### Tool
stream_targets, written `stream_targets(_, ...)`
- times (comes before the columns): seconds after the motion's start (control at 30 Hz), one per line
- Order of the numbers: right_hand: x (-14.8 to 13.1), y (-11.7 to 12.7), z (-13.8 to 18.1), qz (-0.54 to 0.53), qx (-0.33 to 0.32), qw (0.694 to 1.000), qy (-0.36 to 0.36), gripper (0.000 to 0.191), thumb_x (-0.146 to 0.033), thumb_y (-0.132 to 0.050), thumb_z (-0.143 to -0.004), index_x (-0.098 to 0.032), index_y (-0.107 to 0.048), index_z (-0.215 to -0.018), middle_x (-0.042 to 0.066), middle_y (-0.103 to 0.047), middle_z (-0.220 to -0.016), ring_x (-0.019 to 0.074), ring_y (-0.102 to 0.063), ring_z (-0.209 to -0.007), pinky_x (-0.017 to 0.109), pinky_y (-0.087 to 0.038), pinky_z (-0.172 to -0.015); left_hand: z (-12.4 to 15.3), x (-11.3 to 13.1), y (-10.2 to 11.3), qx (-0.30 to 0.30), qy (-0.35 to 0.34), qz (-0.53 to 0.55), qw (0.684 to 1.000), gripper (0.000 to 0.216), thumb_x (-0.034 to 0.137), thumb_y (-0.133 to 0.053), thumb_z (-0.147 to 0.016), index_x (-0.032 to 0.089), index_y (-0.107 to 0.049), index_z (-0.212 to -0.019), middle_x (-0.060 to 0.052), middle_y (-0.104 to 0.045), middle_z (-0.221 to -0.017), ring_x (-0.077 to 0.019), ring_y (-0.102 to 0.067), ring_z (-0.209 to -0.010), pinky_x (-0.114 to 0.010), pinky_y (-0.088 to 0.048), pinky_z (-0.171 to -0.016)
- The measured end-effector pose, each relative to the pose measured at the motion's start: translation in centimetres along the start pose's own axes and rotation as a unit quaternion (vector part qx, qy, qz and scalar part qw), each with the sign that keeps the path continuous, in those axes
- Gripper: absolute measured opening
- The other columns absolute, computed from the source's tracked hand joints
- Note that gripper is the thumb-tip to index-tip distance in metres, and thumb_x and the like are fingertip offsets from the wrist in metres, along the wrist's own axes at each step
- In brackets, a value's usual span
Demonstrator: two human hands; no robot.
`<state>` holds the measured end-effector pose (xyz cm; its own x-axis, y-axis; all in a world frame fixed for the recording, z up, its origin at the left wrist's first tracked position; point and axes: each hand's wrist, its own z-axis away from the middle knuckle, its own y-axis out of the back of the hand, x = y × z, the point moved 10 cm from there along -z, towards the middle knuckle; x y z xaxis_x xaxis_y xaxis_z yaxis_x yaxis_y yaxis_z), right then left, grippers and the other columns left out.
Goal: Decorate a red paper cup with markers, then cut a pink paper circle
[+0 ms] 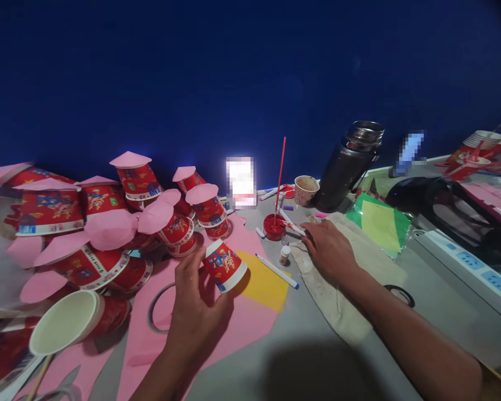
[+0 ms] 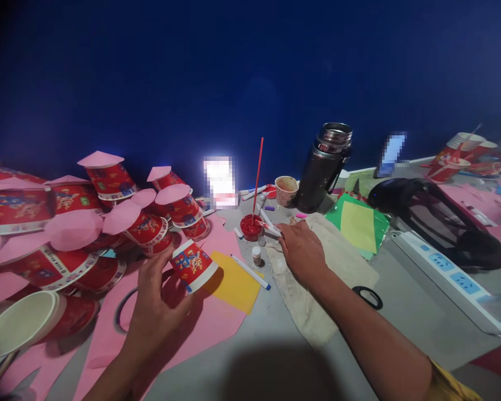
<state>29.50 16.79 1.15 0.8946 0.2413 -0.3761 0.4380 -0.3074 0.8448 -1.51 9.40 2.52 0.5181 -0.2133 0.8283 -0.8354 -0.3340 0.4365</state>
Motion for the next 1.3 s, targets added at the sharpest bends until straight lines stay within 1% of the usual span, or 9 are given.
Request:
stream_targets(0.1, 0.0, 1.0, -0.1, -0.04, 0.016, 0.999, -0.017, 0.03, -0.024, -0.063, -0.096, -0.022, -0.072, -0.124, 0.012, -0.075, -0.099, 0.0303, -0.065, -0.094, 0.041, -0.049, -0.08, 0.1, -0.3, 0.0, -0.014, -0.06, -0.072, 0.995, 0.075, 0.023, -0.073, -0.088, 0.03, -0.043, -0.156, -0.014, -0.044, -0.155, -0.0343, -0.054, -0.145, -0.055, -0.056, -0.116)
stream_targets(0.27, -0.7, 4.7, -0.2, -0.264, 0.011, 0.963, -0.055, 0.039, -0.031, -0.064, -0.095, -0.026, -0.071, -0.133, 0.003, -0.072, -0.085, 0.0208, -0.063, -0.074, 0.034, -0.05, -0.069, 0.3, 0.1, 0.0, -0.019, -0.168, -0.145, 0.975, 0.081, 0.019, -0.072, -0.088, 0.03, -0.038, -0.16, -0.015, -0.048, -0.149, -0.037, -0.051, -0.146, -0.062, -0.051, -0.12)
stream_targets(0.37, -1.1, 5.2, -0.6, -0.393, -0.047, 0.915, -0.084, 0.035, -0.039, -0.068, -0.095, -0.024, -0.078, -0.124, 0.003, -0.07, -0.084, 0.0178, -0.061, -0.07, 0.032, -0.05, -0.065, 0.2, 0.0, 0.0, -0.019, -0.15, -0.132, 0.98, 0.084, 0.019, -0.073, -0.087, 0.032, -0.036, -0.161, -0.014, -0.047, -0.149, -0.0364, -0.052, -0.146, -0.063, -0.051, -0.12)
stream_targets(0.47, -2.5, 4.0, -1.2, -0.52, -0.147, 0.838, -0.078, 0.065, -0.053, -0.086, -0.079, -0.025, -0.074, -0.136, 0.006, -0.07, -0.099, 0.0184, -0.062, -0.08, 0.029, -0.051, -0.065, 0.3, 0.3, 0.0, -0.012, -0.144, -0.12, 0.982, 0.082, 0.02, -0.073, -0.087, 0.032, -0.038, -0.16, -0.014, -0.047, -0.148, -0.0368, -0.052, -0.145, -0.063, -0.052, -0.118)
stream_targets(0.53, -2.9, 3.0, -2.0, -0.542, -0.175, 0.819, -0.077, 0.078, -0.057, -0.092, -0.07, -0.024, -0.073, -0.139, 0.006, -0.07, -0.1, 0.0177, -0.062, -0.08, 0.028, -0.05, -0.063, 0.4, 0.5, 0.0, -0.009, -0.149, -0.122, 0.981, 0.081, 0.021, -0.073, -0.088, 0.032, -0.038, -0.16, -0.015, -0.048, -0.148, -0.0375, -0.052, -0.144, -0.063, -0.053, -0.116)
stream_targets(0.67, -1.7, 1.8, -4.4, -0.421, -0.1, 0.897, -0.089, 0.057, -0.068, -0.069, -0.091, -0.015, -0.082, -0.11, 0.002, -0.065, -0.068, 0.0138, -0.053, -0.058, 0.027, -0.042, -0.054, 0.3, 0.2, 0.1, -0.004, -0.15, -0.129, 0.98, 0.08, 0.021, -0.072, -0.087, 0.032, -0.039, -0.16, -0.015, -0.049, -0.147, -0.0378, -0.053, -0.142, -0.065, -0.053, -0.116)
stream_targets(0.77, -2.4, 1.8, -5.5, -0.323, -0.036, 0.945, -0.036, 0.051, -0.061, -0.056, -0.098, -0.017, -0.082, -0.099, 0.003, -0.07, -0.069, 0.0165, -0.06, -0.061, 0.029, -0.048, -0.06, 0.3, -0.2, 0.2, -0.003, -0.141, -0.129, 0.982, 0.08, 0.019, -0.071, -0.086, 0.031, -0.041, -0.159, -0.015, -0.05, -0.146, -0.0371, -0.055, -0.141, -0.065, -0.051, -0.119)
stream_targets(1.0, -3.3, -0.1, -5.5, -0.237, -0.03, 0.971, 0.0, 0.027, -0.042, -0.059, -0.098, -0.022, -0.077, -0.093, 0.007, -0.08, -0.087, 0.0238, -0.071, -0.079, 0.033, -0.05, -0.073, 0.5, -1.5, 0.2, 0.0, -0.091, -0.088, 0.992, 0.077, 0.021, -0.073, -0.084, 0.03, -0.047, -0.156, -0.014, -0.049, -0.149, -0.0371, -0.055, -0.142, -0.062, -0.052, -0.119)
stream_targets(1.3, -3.4, -1.9, -5.2, -0.201, -0.052, 0.978, 0.022, 0.023, -0.038, -0.061, -0.099, -0.024, -0.078, -0.094, 0.007, -0.083, -0.094, 0.0249, -0.074, -0.083, 0.034, -0.05, -0.075, 0.7, -3.2, -0.1, -0.014, -0.023, -0.005, 1.0, 0.085, 0.019, -0.076, -0.078, 0.033, -0.046, -0.157, -0.014, -0.043, -0.153, -0.0377, -0.055, -0.144, -0.052, -0.065, -0.107)
